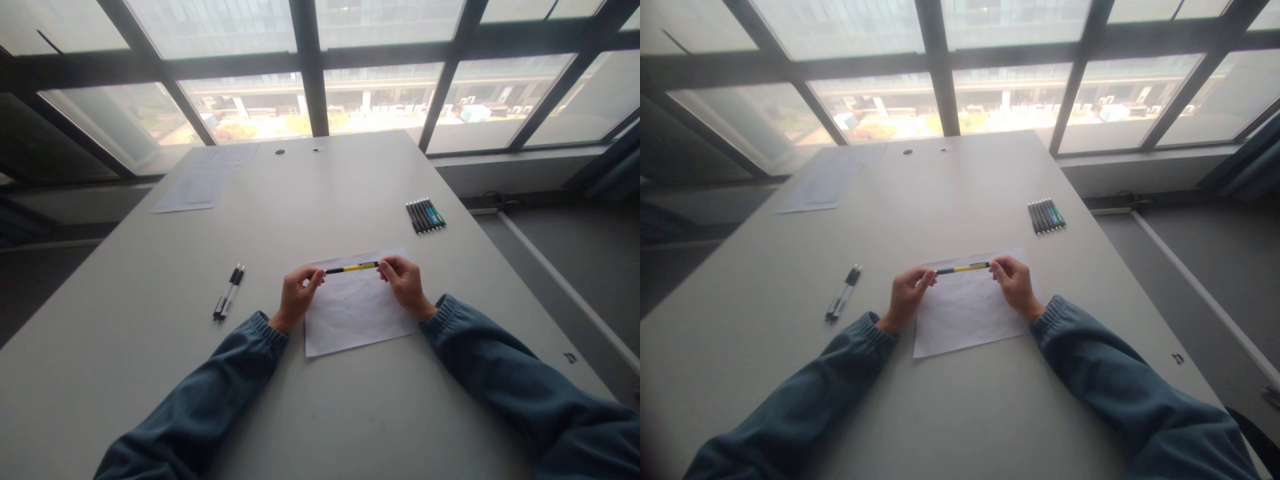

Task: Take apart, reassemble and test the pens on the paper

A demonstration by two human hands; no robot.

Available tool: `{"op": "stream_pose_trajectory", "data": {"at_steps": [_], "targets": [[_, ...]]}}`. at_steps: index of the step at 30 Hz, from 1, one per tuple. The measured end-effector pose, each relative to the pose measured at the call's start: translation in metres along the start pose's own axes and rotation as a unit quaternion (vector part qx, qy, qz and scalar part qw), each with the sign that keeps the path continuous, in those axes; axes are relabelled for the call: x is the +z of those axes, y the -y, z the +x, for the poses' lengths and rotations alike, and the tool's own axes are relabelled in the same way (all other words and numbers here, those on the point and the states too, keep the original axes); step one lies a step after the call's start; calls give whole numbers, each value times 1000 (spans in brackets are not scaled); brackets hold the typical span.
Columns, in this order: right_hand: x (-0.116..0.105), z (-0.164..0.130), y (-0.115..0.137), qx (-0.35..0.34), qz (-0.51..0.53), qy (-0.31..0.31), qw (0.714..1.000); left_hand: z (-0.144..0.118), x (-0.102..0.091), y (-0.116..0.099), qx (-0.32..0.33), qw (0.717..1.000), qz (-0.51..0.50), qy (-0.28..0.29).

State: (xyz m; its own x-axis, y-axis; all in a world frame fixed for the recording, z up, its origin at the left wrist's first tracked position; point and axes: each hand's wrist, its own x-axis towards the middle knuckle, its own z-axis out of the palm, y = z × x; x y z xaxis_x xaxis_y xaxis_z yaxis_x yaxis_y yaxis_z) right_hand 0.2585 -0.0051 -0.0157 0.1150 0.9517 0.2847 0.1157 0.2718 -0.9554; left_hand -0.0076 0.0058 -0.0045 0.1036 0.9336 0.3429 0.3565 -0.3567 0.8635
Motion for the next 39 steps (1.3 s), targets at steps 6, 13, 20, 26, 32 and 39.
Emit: {"op": "stream_pose_trajectory", "data": {"at_steps": [6, 13, 20, 26, 32, 39], "targets": [[0, 0, -2, 2, 6, 1, 1000, 0, 0, 1, -6, 1000, -8, 1], [0, 0, -2, -1, 6, 4, 1000, -1, 0, 3, -3, 1000, -8, 1], [0, -1, 0, 0, 11, 7, 1000, 0, 0, 0, -4, 1000, -8, 4], [0, -1, -1, 2, 11, 7, 1000, -1, 0, -1, -9, 1000, -8, 7], [0, -1, 0, -1, 10, 9, 1000, 0, 0, -2, -13, 1000, -11, 7], [0, 0, 3, -1, 3, 10, 1000, -1, 0, -2, -9, 1000, -12, 5]]}}
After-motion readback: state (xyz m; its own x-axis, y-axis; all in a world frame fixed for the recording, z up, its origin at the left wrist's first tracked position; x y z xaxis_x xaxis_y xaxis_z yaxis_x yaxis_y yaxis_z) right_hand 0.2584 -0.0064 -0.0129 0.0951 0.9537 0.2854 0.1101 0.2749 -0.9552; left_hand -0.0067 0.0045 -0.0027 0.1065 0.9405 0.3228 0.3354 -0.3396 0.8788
